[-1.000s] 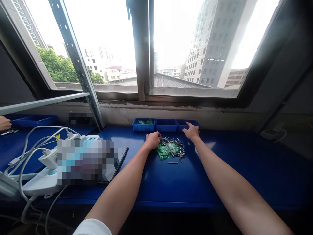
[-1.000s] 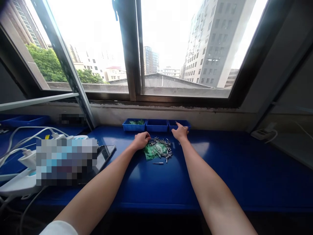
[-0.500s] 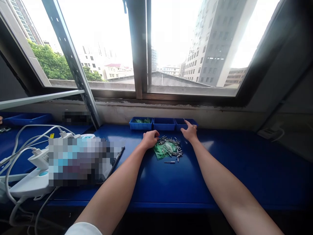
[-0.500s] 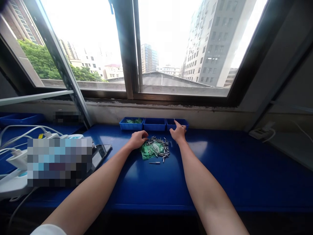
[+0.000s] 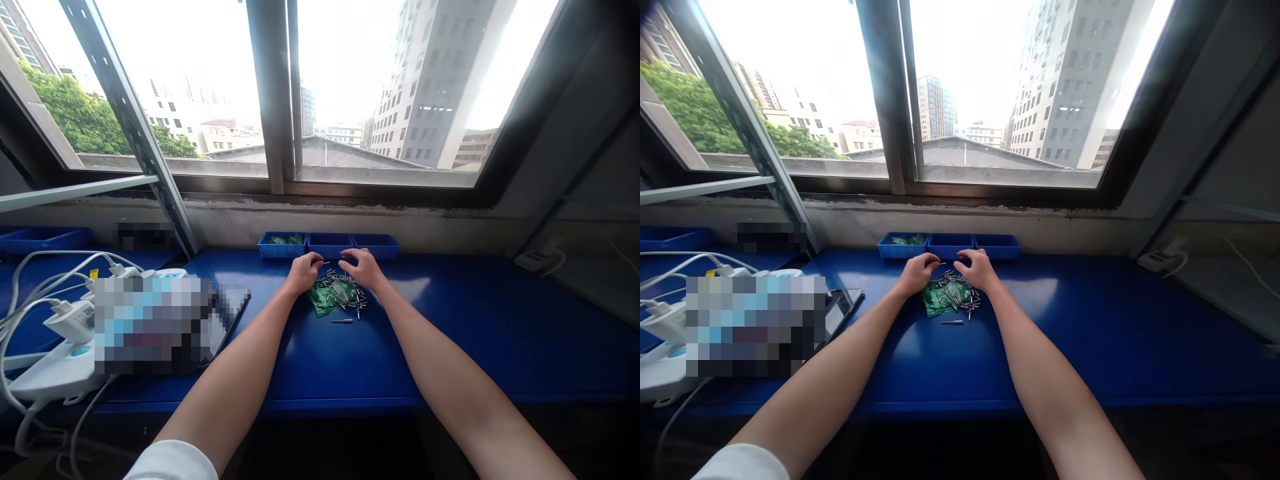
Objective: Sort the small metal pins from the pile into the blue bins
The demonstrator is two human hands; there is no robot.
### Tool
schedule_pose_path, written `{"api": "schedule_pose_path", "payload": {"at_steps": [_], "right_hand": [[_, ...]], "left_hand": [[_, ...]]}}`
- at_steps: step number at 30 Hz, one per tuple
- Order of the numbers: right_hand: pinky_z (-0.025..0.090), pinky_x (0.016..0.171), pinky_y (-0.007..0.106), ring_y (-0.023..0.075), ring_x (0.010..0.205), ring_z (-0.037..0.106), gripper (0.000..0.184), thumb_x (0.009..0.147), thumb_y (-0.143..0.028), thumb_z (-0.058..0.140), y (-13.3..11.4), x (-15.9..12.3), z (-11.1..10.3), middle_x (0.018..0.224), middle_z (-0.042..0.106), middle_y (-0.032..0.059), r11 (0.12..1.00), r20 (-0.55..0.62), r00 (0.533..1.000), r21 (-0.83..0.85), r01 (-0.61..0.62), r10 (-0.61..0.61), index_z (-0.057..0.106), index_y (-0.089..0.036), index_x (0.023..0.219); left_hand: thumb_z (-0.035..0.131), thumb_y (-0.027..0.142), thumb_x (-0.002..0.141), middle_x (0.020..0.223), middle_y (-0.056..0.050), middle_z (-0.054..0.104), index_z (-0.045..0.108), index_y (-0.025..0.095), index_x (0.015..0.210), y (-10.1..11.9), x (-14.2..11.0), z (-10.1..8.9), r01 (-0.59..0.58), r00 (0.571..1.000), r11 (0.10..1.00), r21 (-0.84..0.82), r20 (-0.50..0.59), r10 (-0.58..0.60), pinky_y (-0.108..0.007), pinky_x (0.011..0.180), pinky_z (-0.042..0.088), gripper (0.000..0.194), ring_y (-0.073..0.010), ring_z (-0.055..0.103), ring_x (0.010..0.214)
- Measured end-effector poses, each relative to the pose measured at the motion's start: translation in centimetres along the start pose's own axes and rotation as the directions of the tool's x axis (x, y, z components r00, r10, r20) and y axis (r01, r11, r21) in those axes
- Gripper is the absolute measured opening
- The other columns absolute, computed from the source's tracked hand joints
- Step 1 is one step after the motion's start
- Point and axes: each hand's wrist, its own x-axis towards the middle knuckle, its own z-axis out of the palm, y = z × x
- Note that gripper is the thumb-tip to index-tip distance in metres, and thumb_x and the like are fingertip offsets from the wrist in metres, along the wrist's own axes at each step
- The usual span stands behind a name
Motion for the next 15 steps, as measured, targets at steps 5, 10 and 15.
{"api": "schedule_pose_path", "payload": {"at_steps": [5,10,15], "right_hand": [[0.043,0.076,0.029,0.0179,0.084,0.055,0.019,0.082,-0.029,0.05,-1.9,-0.2,0.9,0.081,0.067,0.0028,0.995,0.064,0.994,0.03,0.091,-0.092,0.066,-0.021,0.089],[0.043,0.067,0.027,0.0159,0.073,0.057,0.02,0.083,-0.03,0.047,-1.7,-0.3,0.9,0.075,0.065,0.0025,0.994,0.031,0.999,0.11,0.019,-0.022,0.063,-0.019,0.081],[0.044,0.066,0.027,0.015,0.068,0.059,0.018,0.08,-0.031,0.05,-1.2,-0.2,1.0,0.073,0.066,0.0023,0.963,0.09,0.991,0.244,-0.118,0.099,0.062,-0.018,0.076]], "left_hand": [[0.052,0.029,0.082,0.083,-0.001,0.067,0.06,0.018,0.097,0.9,-0.2,-0.1,-0.019,1.0,0.992,-0.123,-0.011,0.017,-0.023,0.069,0.047,0.02,-0.014,0.06,0.075],[0.054,0.031,0.08,0.085,-0.003,0.068,0.064,0.017,0.093,1.1,-0.3,0.0,-0.07,0.998,0.983,-0.168,-0.007,0.07,-0.023,0.071,0.048,0.021,-0.015,0.061,0.078],[0.058,0.028,0.077,0.084,-0.003,0.069,0.067,0.016,0.086,1.1,-0.5,0.3,-0.139,0.99,0.983,-0.123,-0.013,0.139,-0.024,0.072,0.048,0.018,-0.0155,0.062,0.077]]}}
